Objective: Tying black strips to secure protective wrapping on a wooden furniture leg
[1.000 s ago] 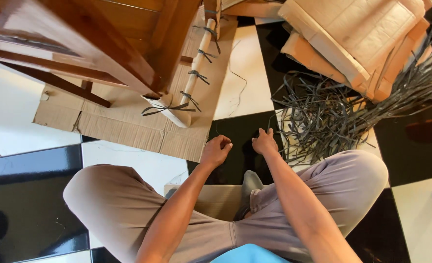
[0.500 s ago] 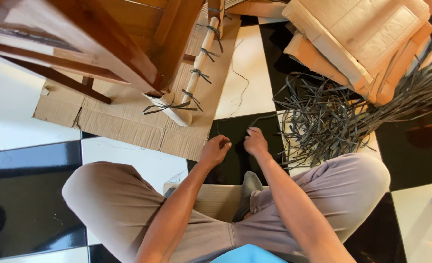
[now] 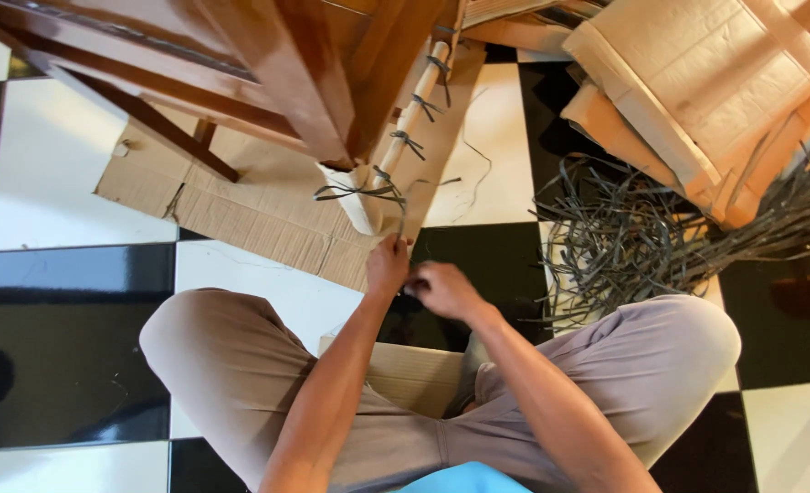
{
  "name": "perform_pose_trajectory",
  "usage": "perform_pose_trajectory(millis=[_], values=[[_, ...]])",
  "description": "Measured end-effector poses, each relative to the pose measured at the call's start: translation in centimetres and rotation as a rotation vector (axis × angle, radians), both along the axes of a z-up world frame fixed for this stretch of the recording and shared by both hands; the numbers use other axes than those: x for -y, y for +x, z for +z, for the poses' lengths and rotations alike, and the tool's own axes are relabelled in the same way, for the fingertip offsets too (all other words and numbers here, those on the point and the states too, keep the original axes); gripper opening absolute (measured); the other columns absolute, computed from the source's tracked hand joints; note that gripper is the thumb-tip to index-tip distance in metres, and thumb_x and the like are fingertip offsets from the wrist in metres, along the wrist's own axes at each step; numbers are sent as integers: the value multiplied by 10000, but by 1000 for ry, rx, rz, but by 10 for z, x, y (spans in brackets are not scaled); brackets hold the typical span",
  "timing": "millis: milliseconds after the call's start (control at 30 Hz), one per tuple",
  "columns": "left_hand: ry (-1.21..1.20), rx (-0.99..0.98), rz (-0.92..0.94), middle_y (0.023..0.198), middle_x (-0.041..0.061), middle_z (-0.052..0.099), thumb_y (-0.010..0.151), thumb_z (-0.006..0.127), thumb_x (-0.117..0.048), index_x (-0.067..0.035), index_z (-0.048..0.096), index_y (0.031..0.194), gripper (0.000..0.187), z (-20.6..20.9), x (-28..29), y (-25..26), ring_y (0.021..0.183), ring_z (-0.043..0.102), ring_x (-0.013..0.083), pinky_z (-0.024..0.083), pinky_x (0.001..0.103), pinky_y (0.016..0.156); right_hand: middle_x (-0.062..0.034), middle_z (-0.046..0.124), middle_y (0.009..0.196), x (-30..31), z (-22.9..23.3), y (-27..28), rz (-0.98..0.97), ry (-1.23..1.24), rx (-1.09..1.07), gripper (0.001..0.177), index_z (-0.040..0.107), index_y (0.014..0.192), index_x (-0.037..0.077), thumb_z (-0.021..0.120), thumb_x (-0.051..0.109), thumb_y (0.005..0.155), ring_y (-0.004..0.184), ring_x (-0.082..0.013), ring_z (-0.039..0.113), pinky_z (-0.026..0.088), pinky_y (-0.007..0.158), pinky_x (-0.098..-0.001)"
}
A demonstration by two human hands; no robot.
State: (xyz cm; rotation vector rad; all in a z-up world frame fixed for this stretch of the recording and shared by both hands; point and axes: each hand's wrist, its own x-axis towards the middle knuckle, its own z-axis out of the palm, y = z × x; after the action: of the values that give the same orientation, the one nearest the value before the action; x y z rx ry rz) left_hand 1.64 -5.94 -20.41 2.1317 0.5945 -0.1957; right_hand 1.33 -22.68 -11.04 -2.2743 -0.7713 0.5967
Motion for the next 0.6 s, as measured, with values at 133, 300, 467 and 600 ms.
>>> perform_pose_trajectory(millis=[133, 300, 467, 600], values=[[243, -32, -244, 855, 28, 770, 989, 522, -409, -334, 762, 1000, 251, 56, -7, -13, 925, 762, 323, 606, 454, 836, -56, 745, 989, -6, 28, 22, -144, 58, 214, 197, 775, 1034, 201, 719, 175, 846, 1022, -317, 724, 555, 946, -485], [279, 283, -473, 826, 146, 710, 956, 578, -289, -212, 769, 1069, 235, 77, -28, -18, 868, 735, 391, 604, 523, 713, -82, 756, 1141, -13, 40, 33, -79, 99, 210, 371, 636, 1293, 170, 664, 132, 925, 1181, -359, 674, 338, 1117, -690], [138, 147, -311, 925, 159, 745, 965, 604, -307, -189, 751, 1066, 214, 106, -61, -17, 966, 719, 416, 574, 548, 846, -200, 766, 1021, -30, 58, 37, -151, 178, -5, 190, 709, 1142, 73, 664, 141, 971, 1033, -431, 713, 531, 926, -577], [147, 202, -193, 902, 94, 754, 882, 705, -295, -248, 766, 1057, 191, 121, -87, -20, 945, 737, 362, 589, 509, 838, -145, 780, 1002, -31, 24, 59, -319, 74, -61, 170, 788, 1030, 175, 719, 289, 924, 1041, -401, 712, 555, 925, -521]])
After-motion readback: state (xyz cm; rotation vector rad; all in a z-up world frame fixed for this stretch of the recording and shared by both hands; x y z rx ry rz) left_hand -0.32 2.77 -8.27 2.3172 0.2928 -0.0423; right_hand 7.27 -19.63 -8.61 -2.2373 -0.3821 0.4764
